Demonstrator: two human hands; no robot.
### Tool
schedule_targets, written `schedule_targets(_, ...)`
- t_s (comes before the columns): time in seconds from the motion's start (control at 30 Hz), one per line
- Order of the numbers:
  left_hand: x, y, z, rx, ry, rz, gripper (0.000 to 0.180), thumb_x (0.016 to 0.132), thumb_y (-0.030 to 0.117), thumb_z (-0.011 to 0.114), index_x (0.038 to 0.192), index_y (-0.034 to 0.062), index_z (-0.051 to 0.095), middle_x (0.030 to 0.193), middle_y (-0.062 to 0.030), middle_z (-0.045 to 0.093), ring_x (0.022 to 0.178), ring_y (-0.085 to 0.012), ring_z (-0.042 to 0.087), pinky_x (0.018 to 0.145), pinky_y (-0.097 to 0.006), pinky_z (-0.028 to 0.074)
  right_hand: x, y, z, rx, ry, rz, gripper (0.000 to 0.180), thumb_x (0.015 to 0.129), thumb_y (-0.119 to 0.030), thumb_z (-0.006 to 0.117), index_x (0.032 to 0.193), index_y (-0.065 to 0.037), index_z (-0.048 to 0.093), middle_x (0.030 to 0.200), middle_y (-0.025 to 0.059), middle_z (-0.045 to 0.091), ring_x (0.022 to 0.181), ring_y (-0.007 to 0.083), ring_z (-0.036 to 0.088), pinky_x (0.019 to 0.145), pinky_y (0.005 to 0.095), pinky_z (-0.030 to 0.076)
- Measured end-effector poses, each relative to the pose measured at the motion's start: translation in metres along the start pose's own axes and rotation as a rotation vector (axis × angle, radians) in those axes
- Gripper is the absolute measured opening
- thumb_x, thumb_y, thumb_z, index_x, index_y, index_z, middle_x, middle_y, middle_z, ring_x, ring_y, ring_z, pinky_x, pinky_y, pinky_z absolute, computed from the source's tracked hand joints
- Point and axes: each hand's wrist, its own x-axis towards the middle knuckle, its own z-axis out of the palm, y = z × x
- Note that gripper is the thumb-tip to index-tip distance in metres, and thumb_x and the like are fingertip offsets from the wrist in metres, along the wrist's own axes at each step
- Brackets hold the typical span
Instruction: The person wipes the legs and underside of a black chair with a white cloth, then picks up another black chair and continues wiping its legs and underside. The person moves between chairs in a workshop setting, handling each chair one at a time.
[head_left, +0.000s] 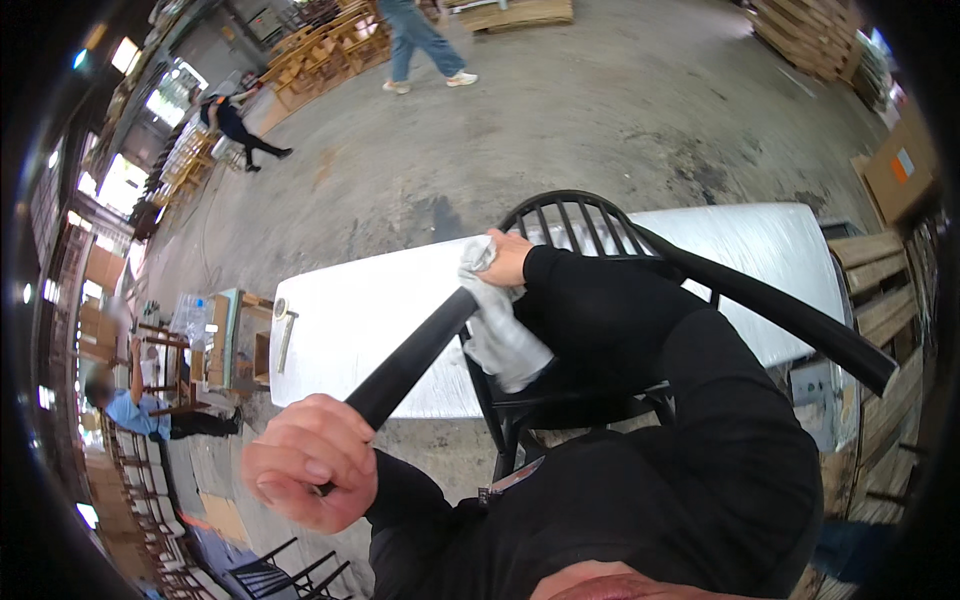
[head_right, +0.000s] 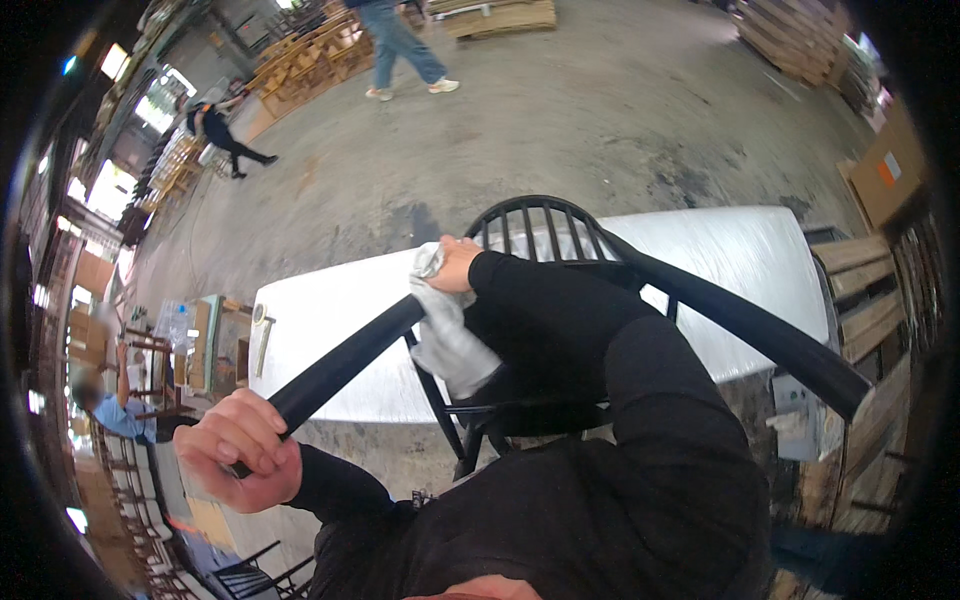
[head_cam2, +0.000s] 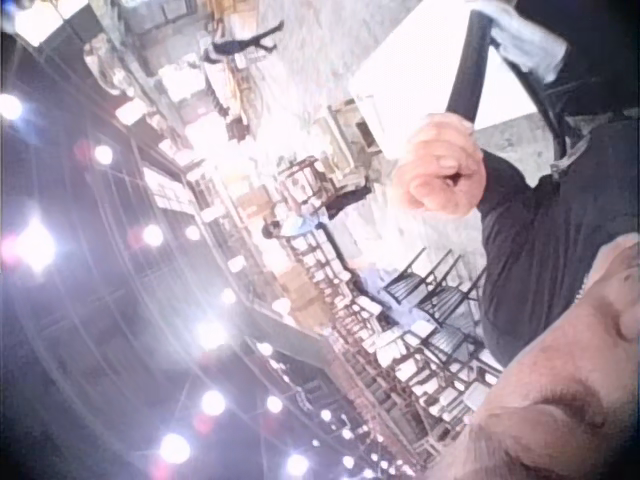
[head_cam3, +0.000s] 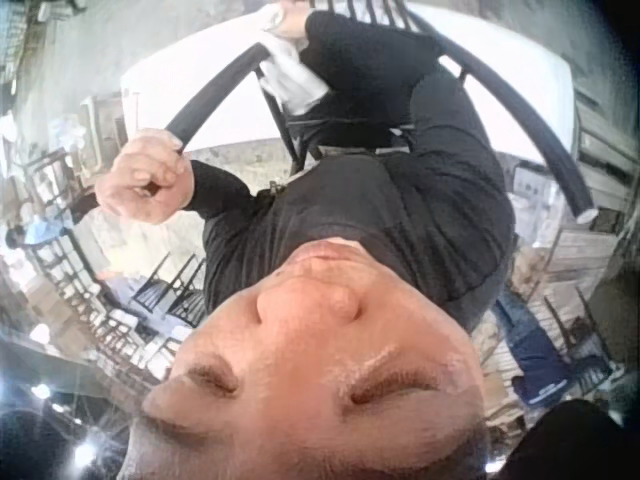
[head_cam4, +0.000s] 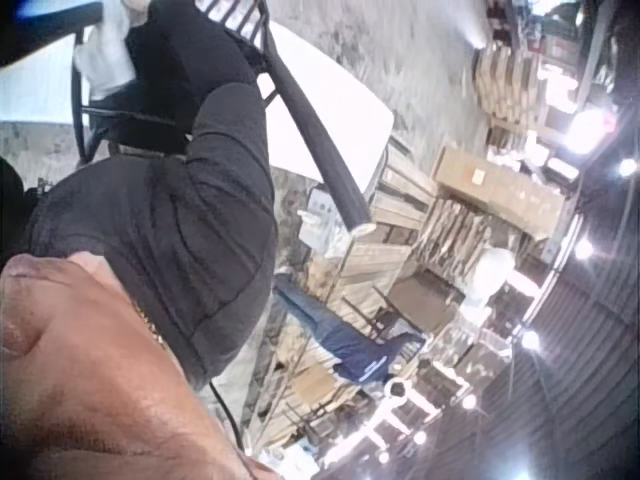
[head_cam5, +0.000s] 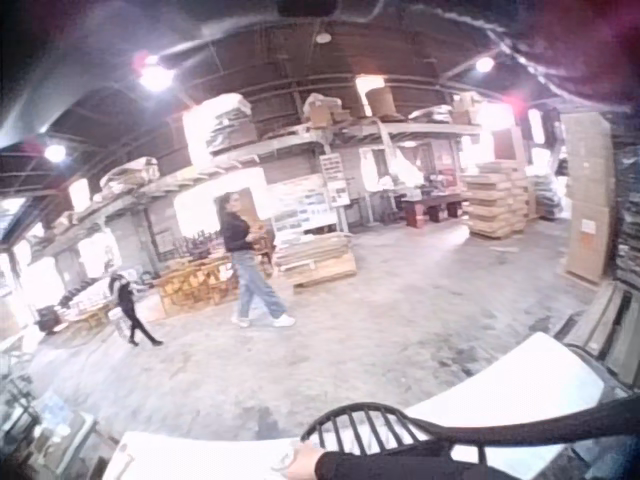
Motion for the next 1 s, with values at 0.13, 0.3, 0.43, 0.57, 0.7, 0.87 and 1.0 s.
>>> schedule_targets(0.13,-0.001,0.004,-0.003,-0.009,0.028,-0.023,0.036,0.106,0.025,0.043,0.079,0.0028,0.05,0.048,-0.0028,0.05,0.036,-0.0132,0.05,0.042,-0.032,0.048,0.07,0.025,0.016,-0.186,-0.404,-0.089,0.054,0.096,-0.052,0.041,0.131,-0.015,0.06,0.129,0.0208,0.059,0.123,0.0353,0.054,0.106,0.0487,0.039)
schedule_targets(0.3,0.004,0.007,-0.009,0.059,-0.049,-0.043,0.036,0.107,0.027,0.039,0.08,0.0048,0.047,0.047,-0.0021,0.05,0.036,-0.0118,0.05,0.041,-0.03,0.049,0.123,0.071,0.041,-0.389,-0.518,0.102,0.063,0.094,-0.057,0.047,0.136,-0.013,0.056,0.133,0.0194,0.059,0.124,0.0368,0.056,0.104,0.0473,0.043)
schedule_targets(0.43,0.005,0.007,-0.009,0.122,-0.029,-0.021,0.036,0.106,0.026,0.042,0.079,0.0033,0.048,0.048,-0.0022,0.051,0.037,-0.0122,0.052,0.042,-0.032,0.05,0.135,0.067,0.039,-0.354,-0.31,0.286,0.048,0.097,-0.047,0.049,0.127,-0.012,0.062,0.13,0.0155,0.061,0.121,0.0325,0.057,0.099,0.045,0.045)
schedule_targets(0.57,0.006,0.007,-0.005,-0.079,0.092,-0.061,0.027,0.096,0.01,0.058,0.073,-0.0045,0.057,0.053,-0.0066,0.054,0.041,-0.0182,0.052,0.041,-0.033,0.047,0.131,0.017,0.031,0.019,-0.572,0.033,0.043,0.099,-0.043,0.051,0.123,-0.01,0.063,0.116,0.0109,0.066,0.108,0.0266,0.061,0.093,0.0398,0.048)
schedule_targets(0.7,0.017,0.0,-0.004,0.117,0.134,-0.115,0.031,0.103,0.014,0.045,0.075,0.0022,0.048,0.044,-0.0027,0.043,0.033,-0.0116,0.042,0.037,-0.03,0.042,0.1,-0.038,-0.003,0.372,-0.467,0.037,0.042,0.1,-0.042,0.051,0.121,-0.008,0.063,0.106,0.0082,0.067,0.101,0.0199,0.06,0.09,0.0379,0.048)
schedule_targets(0.87,0.056,-0.034,-0.013,0.126,0.262,-0.185,0.035,0.102,0.02,0.052,0.072,0.0027,0.049,0.046,-0.0016,0.04,0.034,-0.0109,0.038,0.039,-0.029,0.037,0.02,-0.131,-0.069,1.253,0.067,-0.02,0.036,0.099,-0.035,0.054,0.117,-0.005,0.063,0.098,0.0074,0.067,0.092,0.0167,0.06,0.085,0.0355,0.049)
schedule_targets(1.0,0.082,-0.058,-0.016,0.054,0.249,-0.231,0.032,0.101,0.021,0.054,0.075,0.0024,0.053,0.046,-0.001,0.039,0.036,-0.012,0.039,0.041,-0.029,0.037,-0.032,-0.198,-0.07,0.786,0.881,-0.521,0.045,0.086,-0.019,0.064,0.127,-0.006,0.055,0.12,0.0148,0.059,0.108,0.0316,0.056,0.093,0.0397,0.042)
